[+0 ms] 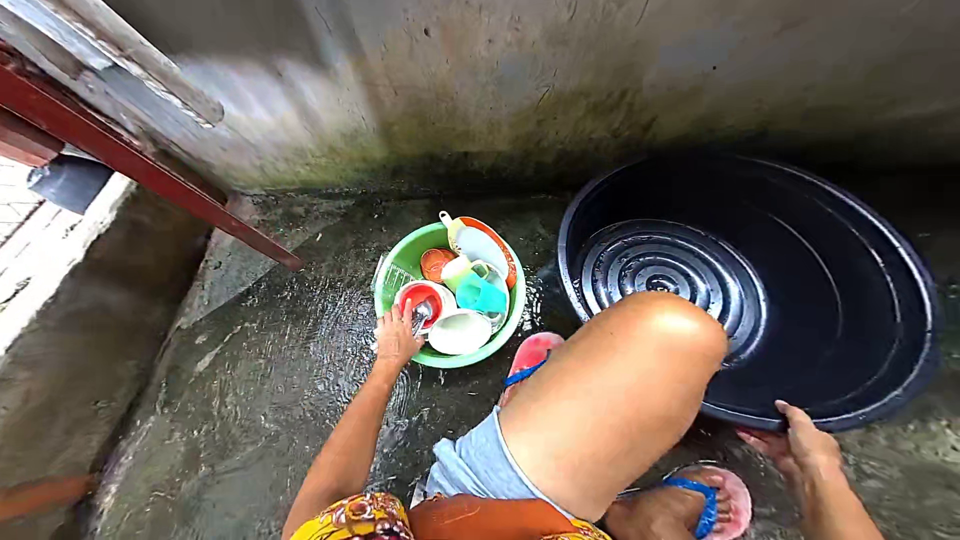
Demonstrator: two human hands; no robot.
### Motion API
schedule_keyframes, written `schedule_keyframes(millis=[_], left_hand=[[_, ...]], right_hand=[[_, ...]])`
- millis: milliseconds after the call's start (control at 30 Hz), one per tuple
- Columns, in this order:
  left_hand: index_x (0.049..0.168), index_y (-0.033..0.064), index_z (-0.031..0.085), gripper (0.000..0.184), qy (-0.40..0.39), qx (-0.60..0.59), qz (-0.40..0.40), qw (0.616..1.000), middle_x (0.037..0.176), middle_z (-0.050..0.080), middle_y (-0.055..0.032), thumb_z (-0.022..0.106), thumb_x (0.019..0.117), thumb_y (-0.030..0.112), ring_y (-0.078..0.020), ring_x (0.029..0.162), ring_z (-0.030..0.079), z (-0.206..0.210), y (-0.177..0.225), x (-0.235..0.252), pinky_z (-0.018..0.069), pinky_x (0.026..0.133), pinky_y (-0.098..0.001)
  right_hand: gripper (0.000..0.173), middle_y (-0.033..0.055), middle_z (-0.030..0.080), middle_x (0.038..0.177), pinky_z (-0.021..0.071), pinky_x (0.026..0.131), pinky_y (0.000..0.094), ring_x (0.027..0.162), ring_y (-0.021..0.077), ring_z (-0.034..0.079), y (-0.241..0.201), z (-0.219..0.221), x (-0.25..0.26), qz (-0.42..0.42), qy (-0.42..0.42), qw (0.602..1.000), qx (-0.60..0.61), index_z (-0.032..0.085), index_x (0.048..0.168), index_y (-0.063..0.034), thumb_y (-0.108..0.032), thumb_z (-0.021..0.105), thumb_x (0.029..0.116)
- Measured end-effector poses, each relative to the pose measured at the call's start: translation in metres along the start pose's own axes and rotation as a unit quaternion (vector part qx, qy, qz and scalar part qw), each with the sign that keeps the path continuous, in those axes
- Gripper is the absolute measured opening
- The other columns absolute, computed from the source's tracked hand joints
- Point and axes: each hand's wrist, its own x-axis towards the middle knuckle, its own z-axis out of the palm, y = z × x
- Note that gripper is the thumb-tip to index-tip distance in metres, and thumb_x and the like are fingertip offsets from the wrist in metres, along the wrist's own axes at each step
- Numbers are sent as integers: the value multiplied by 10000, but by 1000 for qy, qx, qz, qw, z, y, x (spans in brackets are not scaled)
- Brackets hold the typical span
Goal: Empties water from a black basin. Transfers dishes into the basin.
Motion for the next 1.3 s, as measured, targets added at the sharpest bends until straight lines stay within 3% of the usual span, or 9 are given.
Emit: schedule_keyframes(millis=[100, 233, 467, 533, 600, 833, 1033, 1167, 1300], left_hand=[[1627, 77, 248, 1000, -64, 17, -25, 997, 1638, 208, -335, 798, 840, 356, -558, 1374, 416, 1, 8, 5, 354, 1090, -678], [1531, -1, 413, 645, -85, 6, -45, 995, 1622, 235, -337, 621, 920, -18, -545, 1328, 475, -3, 13, 4, 431, 1044, -649], [1501, -43, 402, 501, -127, -74, -120, 982, 1450, 508, -319, 499, 1020, 55, -484, 1338, 521, -65, 6, -17, 475, 1060, -610], [1514, -15, 377, 511, -111, -111, -123, 980, 1346, 588, -325, 508, 1034, 102, -491, 1245, 598, -104, 15, -28, 488, 1021, -638], [1487, -13, 413, 452, -82, -146, -52, 985, 1221, 658, -306, 467, 1068, 148, -476, 1138, 654, -130, 33, -26, 493, 986, -644], [1456, 24, 496, 408, -95, -65, 300, 947, 1278, 647, -281, 492, 1072, 162, -468, 1203, 624, -150, 242, 32, 447, 1034, -662], [1521, 134, 466, 450, -224, 110, 480, 841, 1418, 583, -252, 479, 1073, 173, -483, 1310, 554, -43, 437, 78, 423, 1056, -698], [1483, 57, 510, 463, -398, 139, 501, 756, 1402, 581, -279, 585, 1028, 104, -463, 1317, 546, 34, 478, 90, 382, 1110, -650], [1507, 6, 444, 586, -420, 215, 485, 736, 1446, 531, -295, 668, 980, 129, -458, 1365, 500, 53, 479, 77, 367, 1134, -628]], right_hand=[[569, 176, 627, 1187, 568, 633, 434, 820, 239, 674, 2, 0, 1, 2, 9, 1000, 2, 379, 1479, -111, -429, 532, 1033], [580, 174, 630, 1182, 567, 641, 421, 822, 233, 673, 1, 1, -4, 8, 17, 1000, 12, 379, 1482, -111, -426, 548, 1026], [607, 196, 608, 1238, 579, 678, 441, 877, 258, 676, -1, 7, -13, -16, 36, 999, 26, 343, 1514, -106, -350, 589, 1015], [803, 246, 491, 1452, 573, 901, 469, 1179, 308, 621, -6, 19, -23, -70, 96, 993, 26, 190, 1589, -41, -170, 671, 959], [959, 281, 343, 1588, 424, 1153, 426, 1434, 339, 442, -11, 33, -39, -122, 163, 979, 20, 87, 1598, 44, -12, 717, 877], [805, 318, 584, 1355, 511, 1012, 552, 1219, 443, 622, -14, 51, -36, -70, 220, 972, -42, 199, 1583, 6, -86, 674, 939], [778, 289, 629, 1313, 513, 1006, 553, 1177, 422, 656, -16, 54, -30, -39, 234, 969, -73, 218, 1596, -17, -120, 660, 965], [768, 273, 649, 1291, 525, 981, 549, 1159, 413, 669, -18, 57, -27, -29, 237, 967, -94, 236, 1594, -25, -131, 664, 965], [751, 260, 653, 1291, 521, 989, 540, 1163, 401, 670, -18, 59, -24, -27, 240, 966, -91, 240, 1594, -37, -125, 650, 971]])
